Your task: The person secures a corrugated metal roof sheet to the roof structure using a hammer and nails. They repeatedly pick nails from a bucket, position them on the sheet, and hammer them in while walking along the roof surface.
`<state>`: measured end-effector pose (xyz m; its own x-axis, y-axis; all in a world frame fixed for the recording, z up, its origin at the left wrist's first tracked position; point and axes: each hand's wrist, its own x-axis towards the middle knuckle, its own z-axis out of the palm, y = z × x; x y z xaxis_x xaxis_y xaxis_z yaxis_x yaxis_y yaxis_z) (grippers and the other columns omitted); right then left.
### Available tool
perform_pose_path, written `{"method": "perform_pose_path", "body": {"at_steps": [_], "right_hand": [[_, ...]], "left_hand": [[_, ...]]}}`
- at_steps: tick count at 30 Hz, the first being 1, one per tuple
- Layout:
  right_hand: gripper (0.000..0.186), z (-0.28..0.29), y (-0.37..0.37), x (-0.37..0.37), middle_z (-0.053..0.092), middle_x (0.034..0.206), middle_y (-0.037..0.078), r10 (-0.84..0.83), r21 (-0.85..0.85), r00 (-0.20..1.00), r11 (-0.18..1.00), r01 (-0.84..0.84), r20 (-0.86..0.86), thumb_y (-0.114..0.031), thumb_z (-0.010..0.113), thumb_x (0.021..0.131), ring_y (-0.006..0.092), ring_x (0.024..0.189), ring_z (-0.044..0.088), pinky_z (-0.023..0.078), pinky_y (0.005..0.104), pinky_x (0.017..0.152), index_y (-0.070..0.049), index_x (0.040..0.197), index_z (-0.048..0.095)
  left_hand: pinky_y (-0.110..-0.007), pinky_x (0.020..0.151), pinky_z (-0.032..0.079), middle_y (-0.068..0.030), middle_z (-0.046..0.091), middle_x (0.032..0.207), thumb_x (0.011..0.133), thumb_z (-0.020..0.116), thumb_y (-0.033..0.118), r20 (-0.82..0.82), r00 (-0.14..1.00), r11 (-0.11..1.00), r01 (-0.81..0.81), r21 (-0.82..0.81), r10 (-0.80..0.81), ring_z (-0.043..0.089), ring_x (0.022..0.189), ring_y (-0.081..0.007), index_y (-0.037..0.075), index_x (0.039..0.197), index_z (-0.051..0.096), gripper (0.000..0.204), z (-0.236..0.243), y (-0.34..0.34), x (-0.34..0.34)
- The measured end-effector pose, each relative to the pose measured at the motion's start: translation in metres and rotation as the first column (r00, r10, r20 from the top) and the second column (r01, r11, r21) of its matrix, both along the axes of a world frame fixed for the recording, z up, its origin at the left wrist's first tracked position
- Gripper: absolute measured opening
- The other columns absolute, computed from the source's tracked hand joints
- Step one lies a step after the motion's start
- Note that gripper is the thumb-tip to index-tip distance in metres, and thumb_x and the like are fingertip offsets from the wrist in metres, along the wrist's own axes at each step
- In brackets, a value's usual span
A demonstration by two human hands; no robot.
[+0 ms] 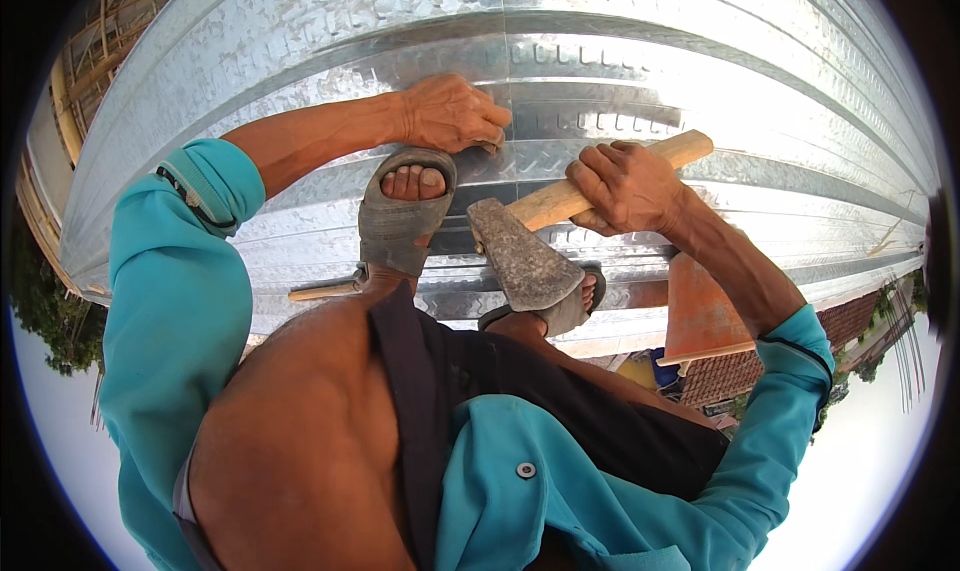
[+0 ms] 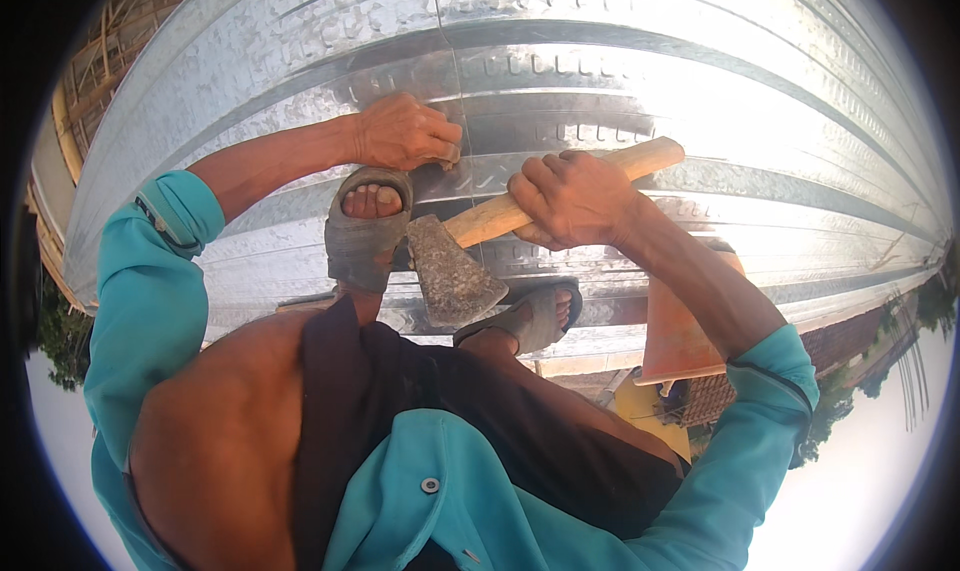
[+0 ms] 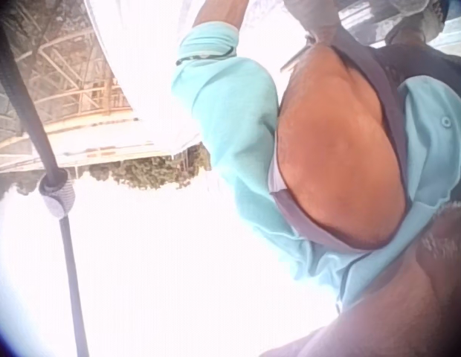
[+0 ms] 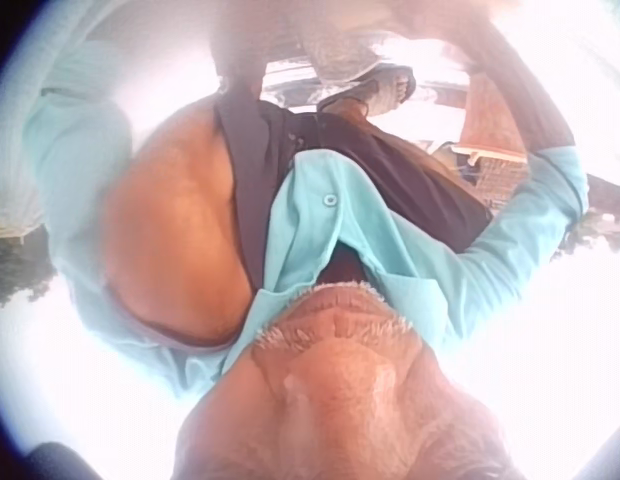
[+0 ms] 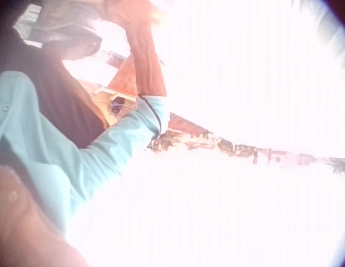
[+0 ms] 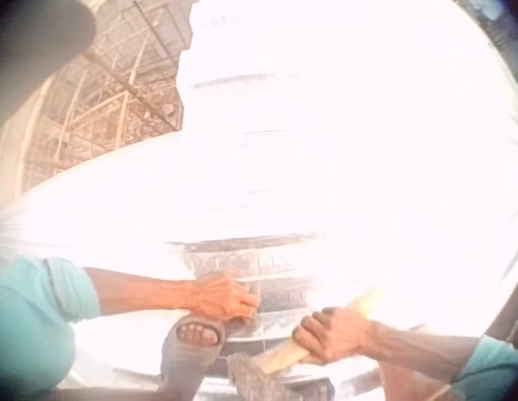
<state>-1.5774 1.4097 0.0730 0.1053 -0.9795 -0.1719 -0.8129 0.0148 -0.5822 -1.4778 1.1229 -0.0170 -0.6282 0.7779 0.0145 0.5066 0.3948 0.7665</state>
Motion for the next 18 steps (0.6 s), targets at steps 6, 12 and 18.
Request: {"method": "perform_pose_path", "body": {"at_steps": [6,12,18], "right_hand": [[0.044,-0.016,0.009,-0.013,0.059,0.082,0.011,-0.048,0.036,0.996,0.998,0.05,-0.078,-0.044,0.067,0.089,0.0258,0.068,0.068,0.056,0.0386,0.058,-0.002,0.098,0.058],[0.045,-0.011,-0.003,-0.008,0.059,0.082,0.012,-0.048,-0.07,0.998,0.996,0.049,0.029,-0.045,0.067,0.09,0.0277,0.067,0.068,0.057,0.0408,0.057,-0.002,0.097,0.057],[0.048,-0.023,-0.007,-0.01,0.061,0.083,0.014,-0.035,0.211,0.991,0.975,0.062,-0.131,-0.046,0.064,0.092,0.0308,0.071,0.069,0.057,0.0411,0.062,0.001,0.102,0.06]], "left_hand": [[-0.033,0.062,0.057,0.0058,0.068,0.093,0.084,0.066,0.014,0.032,0.999,0.995,0.012,0.095,-0.015,0.07,0.079,-0.0161,0.014,0.086,0.072,0.006,0.004,0.003,-0.005],[-0.034,0.06,0.055,0.0049,0.071,0.094,0.079,0.068,0.006,0.101,0.995,0.998,-0.008,0.07,0.0,0.07,0.073,-0.0193,0.012,0.08,0.071,0.007,-0.003,0.003,-0.003],[-0.035,0.06,0.055,0.0037,0.071,0.094,0.077,0.067,0.005,0.065,0.997,0.998,0.05,-0.039,-0.047,0.07,0.077,-0.0208,0.011,0.081,0.071,0.007,-0.002,0.002,-0.012]]}}
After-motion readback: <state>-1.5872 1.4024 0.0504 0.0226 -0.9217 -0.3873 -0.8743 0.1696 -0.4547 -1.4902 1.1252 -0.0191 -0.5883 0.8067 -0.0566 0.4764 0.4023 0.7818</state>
